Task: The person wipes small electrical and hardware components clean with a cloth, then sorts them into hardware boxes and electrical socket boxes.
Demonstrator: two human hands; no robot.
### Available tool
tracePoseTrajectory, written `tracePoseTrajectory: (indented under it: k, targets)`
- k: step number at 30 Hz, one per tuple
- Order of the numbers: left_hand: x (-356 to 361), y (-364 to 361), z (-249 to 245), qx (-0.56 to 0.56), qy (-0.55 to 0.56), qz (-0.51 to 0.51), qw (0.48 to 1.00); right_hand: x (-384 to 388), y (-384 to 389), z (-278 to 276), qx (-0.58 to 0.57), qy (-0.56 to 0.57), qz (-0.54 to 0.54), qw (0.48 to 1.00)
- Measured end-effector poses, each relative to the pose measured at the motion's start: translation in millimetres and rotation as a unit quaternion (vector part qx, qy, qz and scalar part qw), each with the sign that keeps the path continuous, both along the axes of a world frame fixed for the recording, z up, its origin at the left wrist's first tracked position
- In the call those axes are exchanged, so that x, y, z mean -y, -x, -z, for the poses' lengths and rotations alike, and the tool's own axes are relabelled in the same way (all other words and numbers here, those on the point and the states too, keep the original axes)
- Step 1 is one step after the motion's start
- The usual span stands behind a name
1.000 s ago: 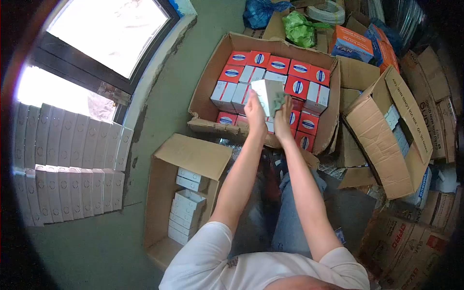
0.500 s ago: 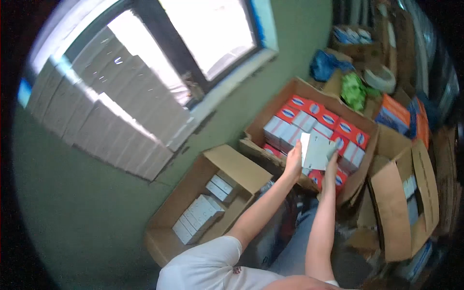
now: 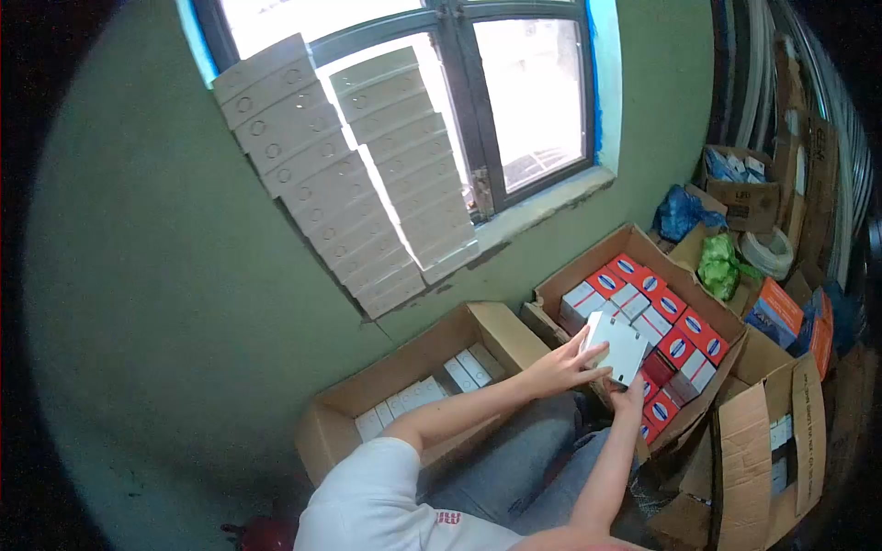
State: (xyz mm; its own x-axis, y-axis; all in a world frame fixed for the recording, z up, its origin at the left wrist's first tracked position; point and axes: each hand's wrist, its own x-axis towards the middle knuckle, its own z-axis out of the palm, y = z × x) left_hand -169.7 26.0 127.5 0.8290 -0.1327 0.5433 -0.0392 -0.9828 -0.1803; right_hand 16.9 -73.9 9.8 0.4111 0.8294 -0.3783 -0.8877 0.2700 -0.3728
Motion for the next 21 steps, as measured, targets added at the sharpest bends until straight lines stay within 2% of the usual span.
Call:
tracePoseTrajectory:
  k: [2, 5, 6, 9, 10, 13, 15, 17, 18, 19, 20, 21]
  targets:
    - [-12, 10, -5, 0.025, -0.071, 0.019, 0.997, 1, 16, -4, -0.006, -0.002, -0.017, 1.000]
    - [-23, 26, -7, -0.044, -0.106, 0.024, 0.993, -13, 18, 36, -0.057, -0.020, -0.016, 0.998]
    - [-22, 31, -21, -0.043, -0.114, 0.031, 0.992, -14, 25, 32, -0.039, -0.021, -0.002, 0.999]
    - [-15, 44, -43, 0.010, -0.187, 0.064, 0.980, -12, 39, 25, -0.089, -0.099, -0.002, 0.991]
    - [-17, 48, -42, -0.006, -0.223, 0.063, 0.973, -12, 40, 24, -0.083, -0.085, -0.008, 0.993]
    - [-19, 54, -51, -0.027, -0.217, 0.061, 0.974, -9, 45, 24, -0.101, -0.068, 0.008, 0.993]
    - [-19, 59, -66, -0.022, -0.196, 0.068, 0.978, -2, 51, 14, -0.088, -0.057, -0.027, 0.994]
    - [-18, 74, -93, -0.014, -0.154, 0.064, 0.986, 2, 49, 14, -0.089, -0.062, -0.067, 0.992]
    - [-11, 87, -126, -0.041, -0.055, 0.037, 0.997, -2, 43, 31, -0.099, -0.075, -0.091, 0.988]
    - [-15, 99, -151, -0.016, -0.034, 0.023, 0.999, -5, 37, 48, -0.111, -0.089, -0.115, 0.983]
    - [-11, 113, -187, 0.007, -0.006, -0.011, 1.000, -9, 36, 51, -0.127, 0.005, -0.027, 0.991]
    - [-12, 125, -223, 0.050, -0.032, -0.010, 0.998, -13, 29, 62, -0.117, 0.080, 0.034, 0.989]
